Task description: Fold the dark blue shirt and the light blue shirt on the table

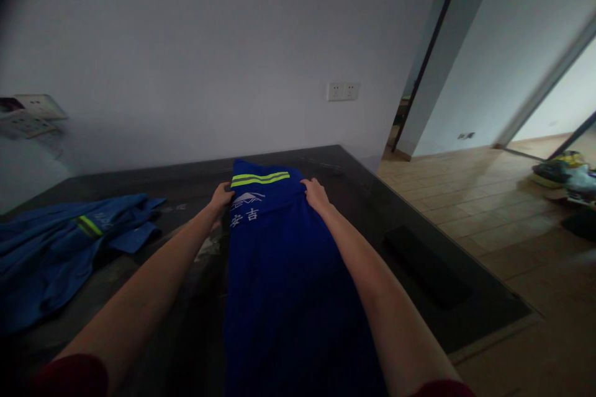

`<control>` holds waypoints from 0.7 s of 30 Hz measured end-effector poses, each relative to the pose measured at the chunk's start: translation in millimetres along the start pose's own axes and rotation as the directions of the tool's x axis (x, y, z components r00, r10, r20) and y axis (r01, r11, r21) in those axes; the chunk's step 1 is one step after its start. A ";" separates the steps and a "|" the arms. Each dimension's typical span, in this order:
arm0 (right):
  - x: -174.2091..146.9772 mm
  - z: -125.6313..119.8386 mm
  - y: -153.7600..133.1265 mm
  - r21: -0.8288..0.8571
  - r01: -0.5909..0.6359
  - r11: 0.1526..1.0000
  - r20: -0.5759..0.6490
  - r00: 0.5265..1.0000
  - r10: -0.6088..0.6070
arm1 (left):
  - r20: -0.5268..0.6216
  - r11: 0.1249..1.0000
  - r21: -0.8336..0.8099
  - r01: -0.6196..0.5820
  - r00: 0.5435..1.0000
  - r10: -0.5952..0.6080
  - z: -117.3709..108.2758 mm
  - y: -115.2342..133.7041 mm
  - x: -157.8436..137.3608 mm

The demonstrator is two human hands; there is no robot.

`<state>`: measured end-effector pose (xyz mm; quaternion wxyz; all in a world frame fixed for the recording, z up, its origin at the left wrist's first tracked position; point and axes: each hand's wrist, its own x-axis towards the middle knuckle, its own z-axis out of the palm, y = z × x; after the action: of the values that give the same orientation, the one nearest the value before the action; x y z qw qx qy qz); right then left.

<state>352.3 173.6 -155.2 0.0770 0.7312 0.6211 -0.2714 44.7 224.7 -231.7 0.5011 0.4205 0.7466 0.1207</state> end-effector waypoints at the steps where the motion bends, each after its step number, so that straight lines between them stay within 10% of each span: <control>1: 6.0 4.7 -4.3 0.010 0.010 1.000 -0.012 1.000 -0.010 | -0.021 1.000 0.026 -0.001 1.000 0.001 -3.8 -3.1 4.9; 13: 5.8 1.3 26.4 0.159 0.030 0.987 -0.121 0.993 -0.011 | -0.032 0.927 0.267 -0.263 0.959 0.282 -16.6 -7.4 -9.9; 18: -39.7 -27.7 37.1 0.240 0.135 0.961 -0.087 0.989 -0.117 | 0.213 0.625 0.369 -0.688 0.717 0.664 -19.8 -0.3 -76.9; 21: -86.5 -36.4 29.5 0.247 0.282 0.927 -0.073 0.960 -0.272 | 0.410 0.499 0.386 -0.776 0.629 0.661 -20.7 -7.7 -116.7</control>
<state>384.2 108.7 -88.7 -0.0683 0.6449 0.6793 -0.3435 40.0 137.5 -151.1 0.3426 0.8240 0.4467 0.0636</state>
